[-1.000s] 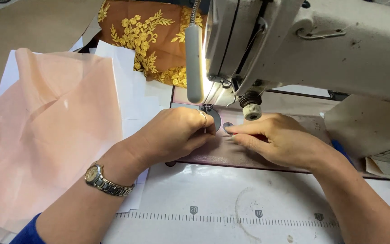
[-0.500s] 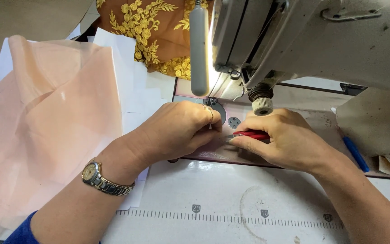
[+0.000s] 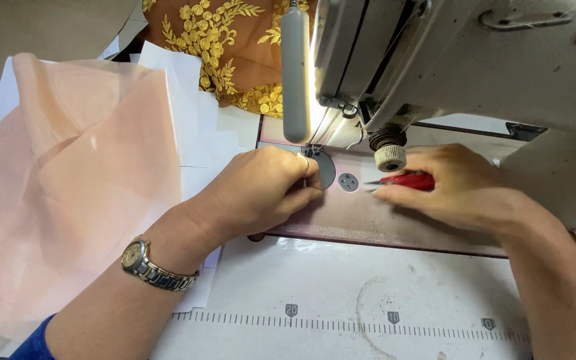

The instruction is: Setting up an industrial sewing machine by plugging it in, threading the needle, and positioning fabric.

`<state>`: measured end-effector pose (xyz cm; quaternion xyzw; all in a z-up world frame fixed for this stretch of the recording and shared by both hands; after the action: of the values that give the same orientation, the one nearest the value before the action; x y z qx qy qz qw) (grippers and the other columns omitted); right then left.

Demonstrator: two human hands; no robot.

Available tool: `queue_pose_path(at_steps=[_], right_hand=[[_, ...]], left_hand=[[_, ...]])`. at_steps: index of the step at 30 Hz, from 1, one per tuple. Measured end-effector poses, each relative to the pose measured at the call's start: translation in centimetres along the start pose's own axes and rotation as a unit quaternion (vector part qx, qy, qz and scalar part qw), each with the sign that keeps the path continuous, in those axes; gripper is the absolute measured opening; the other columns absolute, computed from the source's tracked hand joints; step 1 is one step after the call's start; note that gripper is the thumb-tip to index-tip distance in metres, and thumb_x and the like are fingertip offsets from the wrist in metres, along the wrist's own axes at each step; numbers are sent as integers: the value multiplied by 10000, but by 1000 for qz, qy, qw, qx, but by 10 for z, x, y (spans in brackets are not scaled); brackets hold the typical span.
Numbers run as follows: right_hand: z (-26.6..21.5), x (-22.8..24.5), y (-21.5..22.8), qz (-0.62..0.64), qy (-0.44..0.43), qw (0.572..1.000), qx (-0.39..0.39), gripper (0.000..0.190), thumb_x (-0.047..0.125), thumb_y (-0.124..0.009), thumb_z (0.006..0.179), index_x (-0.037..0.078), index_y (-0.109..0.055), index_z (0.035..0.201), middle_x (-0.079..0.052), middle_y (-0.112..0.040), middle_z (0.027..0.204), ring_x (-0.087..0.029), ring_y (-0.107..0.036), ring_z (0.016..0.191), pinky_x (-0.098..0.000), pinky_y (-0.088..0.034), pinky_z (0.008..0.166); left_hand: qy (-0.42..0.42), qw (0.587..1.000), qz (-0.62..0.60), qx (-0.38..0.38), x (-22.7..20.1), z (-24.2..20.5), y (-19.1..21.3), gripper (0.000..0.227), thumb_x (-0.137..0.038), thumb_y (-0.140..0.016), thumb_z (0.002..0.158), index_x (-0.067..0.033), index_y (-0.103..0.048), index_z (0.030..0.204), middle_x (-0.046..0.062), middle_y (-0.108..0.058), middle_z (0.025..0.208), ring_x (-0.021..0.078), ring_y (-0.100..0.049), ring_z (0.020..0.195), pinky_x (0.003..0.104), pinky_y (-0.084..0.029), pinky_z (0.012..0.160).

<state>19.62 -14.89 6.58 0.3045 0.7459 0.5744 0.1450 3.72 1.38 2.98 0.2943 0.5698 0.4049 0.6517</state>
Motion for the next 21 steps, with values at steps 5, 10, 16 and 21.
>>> queue_pose_path(at_steps=[5,10,16,21], right_hand=[[8,-19,10,104,-60,991,-54,236,322,-740,801,87,-763,818,-7,-722,822,-146,-609,780,-269,-398,731],[12,-24,6,82,-59,993,-64,259,362,-742,783,117,-762,866,5,-725,856,-145,-620,795,-270,-422,725],[15,-26,2,66,-51,993,-83,293,380,-787,768,108,-682,742,-2,-665,740,-145,-558,691,-282,-390,658],[22,-38,-8,90,-9,990,-107,271,305,-826,744,94,-660,709,-4,-656,703,-139,-556,648,-276,-394,628]], left_hand=[[158,987,-39,-14,8,2,5,166,-219,-571,829,-174,-624,678,-41,-693,722,197,-617,717,353,-436,654],[154,982,-62,-88,9,2,7,203,-201,-531,788,-116,-604,618,-24,-706,701,208,-608,669,351,-441,634],[152,971,-74,-168,9,0,11,209,-227,-542,793,-104,-582,629,-6,-674,698,209,-564,650,357,-419,615],[139,964,-83,-212,9,-1,10,270,-216,-586,806,-117,-461,588,-14,-352,485,157,-330,503,322,-300,512]])
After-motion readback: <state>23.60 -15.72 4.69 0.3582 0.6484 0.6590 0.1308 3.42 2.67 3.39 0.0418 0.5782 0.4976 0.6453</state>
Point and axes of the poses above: each hand's wrist, its own z-axis towards the middle knuckle, its own y-axis out of the back of the hand, x = y × z, the point moved 2 cm from there along z, towards the middle knuckle
